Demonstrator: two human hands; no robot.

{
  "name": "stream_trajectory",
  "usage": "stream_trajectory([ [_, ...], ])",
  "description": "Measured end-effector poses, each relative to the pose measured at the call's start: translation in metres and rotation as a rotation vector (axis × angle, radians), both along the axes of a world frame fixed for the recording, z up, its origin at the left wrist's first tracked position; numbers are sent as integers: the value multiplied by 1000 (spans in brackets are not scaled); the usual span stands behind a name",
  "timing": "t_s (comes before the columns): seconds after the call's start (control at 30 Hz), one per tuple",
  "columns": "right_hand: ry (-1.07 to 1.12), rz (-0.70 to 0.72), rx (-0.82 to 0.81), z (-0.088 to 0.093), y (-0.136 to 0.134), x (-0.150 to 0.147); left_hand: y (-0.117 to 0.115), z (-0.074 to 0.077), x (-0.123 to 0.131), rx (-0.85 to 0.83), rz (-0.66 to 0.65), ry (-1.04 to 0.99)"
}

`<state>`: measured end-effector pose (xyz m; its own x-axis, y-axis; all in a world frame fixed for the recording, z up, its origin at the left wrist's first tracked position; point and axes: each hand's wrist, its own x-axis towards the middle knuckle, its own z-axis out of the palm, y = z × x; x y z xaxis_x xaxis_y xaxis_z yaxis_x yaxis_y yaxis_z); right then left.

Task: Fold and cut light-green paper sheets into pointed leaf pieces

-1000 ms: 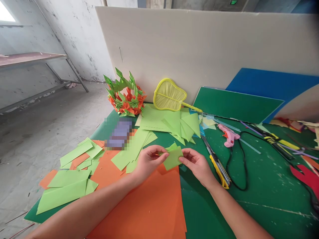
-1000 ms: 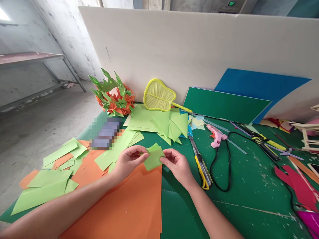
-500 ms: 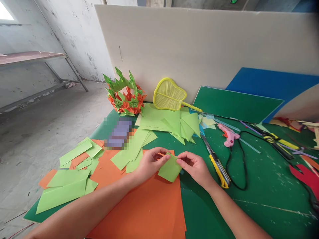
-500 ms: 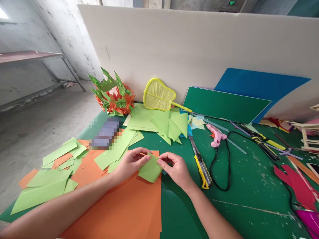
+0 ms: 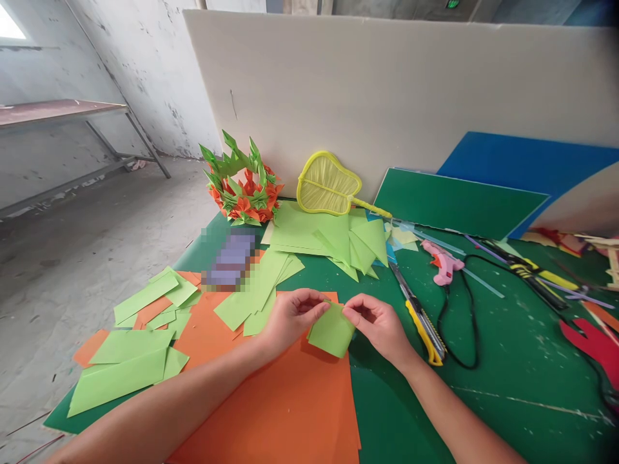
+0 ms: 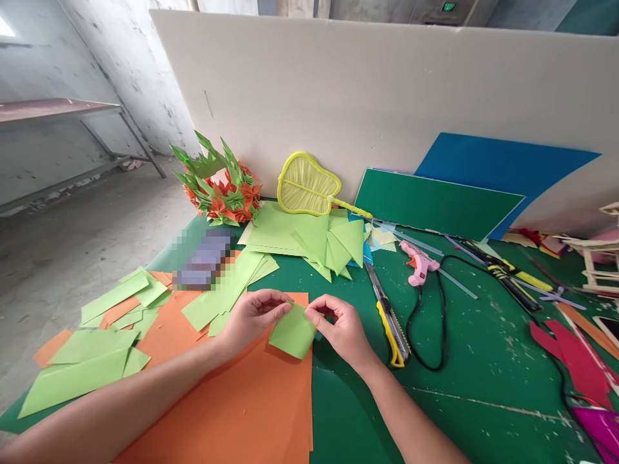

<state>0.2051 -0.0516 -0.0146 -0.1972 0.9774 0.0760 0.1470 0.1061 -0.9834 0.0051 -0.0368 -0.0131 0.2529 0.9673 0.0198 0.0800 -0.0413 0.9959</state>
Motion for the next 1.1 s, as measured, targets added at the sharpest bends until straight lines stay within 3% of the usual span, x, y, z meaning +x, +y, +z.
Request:
stream_trajectory([
  [0.2, 14, -14, 9, -4, 1, 1, -1, 3, 0, -19, 3, 4],
  [0.5, 151, -42, -81, -6, 3, 4, -4, 9, 2, -77, 33, -190],
  [0.87, 193, -78, -18, -6, 5, 5, -8, 9, 6, -46, 63, -125],
  [1.1, 89, -54, -60, -4, 6, 4, -6, 9, 7, -150, 92, -235],
])
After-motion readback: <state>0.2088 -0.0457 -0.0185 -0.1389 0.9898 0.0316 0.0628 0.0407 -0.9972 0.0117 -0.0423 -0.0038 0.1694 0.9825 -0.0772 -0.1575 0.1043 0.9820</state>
